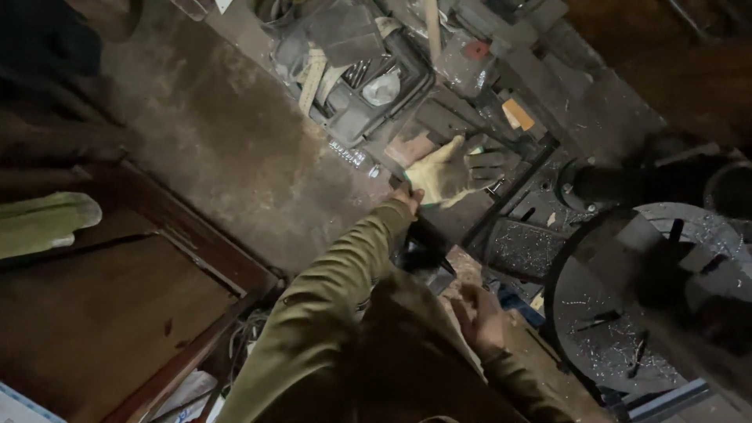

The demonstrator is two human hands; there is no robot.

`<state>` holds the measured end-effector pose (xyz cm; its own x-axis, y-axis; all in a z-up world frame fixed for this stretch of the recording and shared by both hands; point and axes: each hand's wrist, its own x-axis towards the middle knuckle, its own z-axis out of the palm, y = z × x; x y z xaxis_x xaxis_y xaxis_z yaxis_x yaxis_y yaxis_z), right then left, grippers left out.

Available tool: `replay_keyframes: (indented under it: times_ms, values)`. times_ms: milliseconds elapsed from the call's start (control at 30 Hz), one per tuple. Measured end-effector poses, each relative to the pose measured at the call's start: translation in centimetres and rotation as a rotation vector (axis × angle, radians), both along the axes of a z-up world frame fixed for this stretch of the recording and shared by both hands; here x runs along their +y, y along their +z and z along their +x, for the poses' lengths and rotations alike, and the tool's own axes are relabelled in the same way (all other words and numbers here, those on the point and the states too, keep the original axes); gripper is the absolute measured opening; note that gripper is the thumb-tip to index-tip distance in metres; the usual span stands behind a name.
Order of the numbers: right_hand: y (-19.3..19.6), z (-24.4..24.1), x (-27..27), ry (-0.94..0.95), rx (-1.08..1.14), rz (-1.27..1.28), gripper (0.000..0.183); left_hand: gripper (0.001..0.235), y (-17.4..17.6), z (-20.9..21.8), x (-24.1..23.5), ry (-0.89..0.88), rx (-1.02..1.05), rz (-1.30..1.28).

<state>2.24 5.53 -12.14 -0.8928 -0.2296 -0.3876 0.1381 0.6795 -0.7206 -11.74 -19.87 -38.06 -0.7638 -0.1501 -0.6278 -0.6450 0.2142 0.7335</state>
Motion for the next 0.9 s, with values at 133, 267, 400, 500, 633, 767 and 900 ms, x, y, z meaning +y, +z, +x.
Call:
replay_keyframes:
  times_ms: [133, 267, 400, 500, 633, 767, 900]
  values:
    - [-4.4, 4.8, 3.8, 0.109, 0.039, 0.016, 0.033, 0.060, 10.2, 0.6, -0.1, -0.190, -0.066, -0.362]
    - [-7.0, 6.9, 6.4, 0.174, -0.137, 0.068, 0.019, 0.049, 20.6, 0.8, 0.8, -0.435, 0.245, -0.315]
    - [-7.5, 7.7, 6.7, 0.124, -0.279, 0.191, 0.023, 0.041, 10.0, -0.3, 10.2, -0.915, 0.268, -0.359]
    - [-7.6, 9.3, 8.4, 0.118, -0.336, 0.256, 0.033, 0.054, 3.3, -2.3, 16.7, -0.889, 0.362, -0.349]
    - [-9.0, 12.9, 11.9, 0.037, -0.334, 0.249, 0.042, 0.054, -1.5, -5.8, 21.9, -0.996, 0.296, -0.579]
    - [-10.0, 16.4, 14.6, 0.036, -0.174, 0.359, 0.047, 0.064, -0.2, -6.9, 22.3, -1.252, -0.087, -0.464]
    - [-25.4, 26.1, 26.7, -0.144, -0.528, -0.512, 0.057, 0.062, -0.6, -6.6, 21.5, -1.216, -0.053, -0.462]
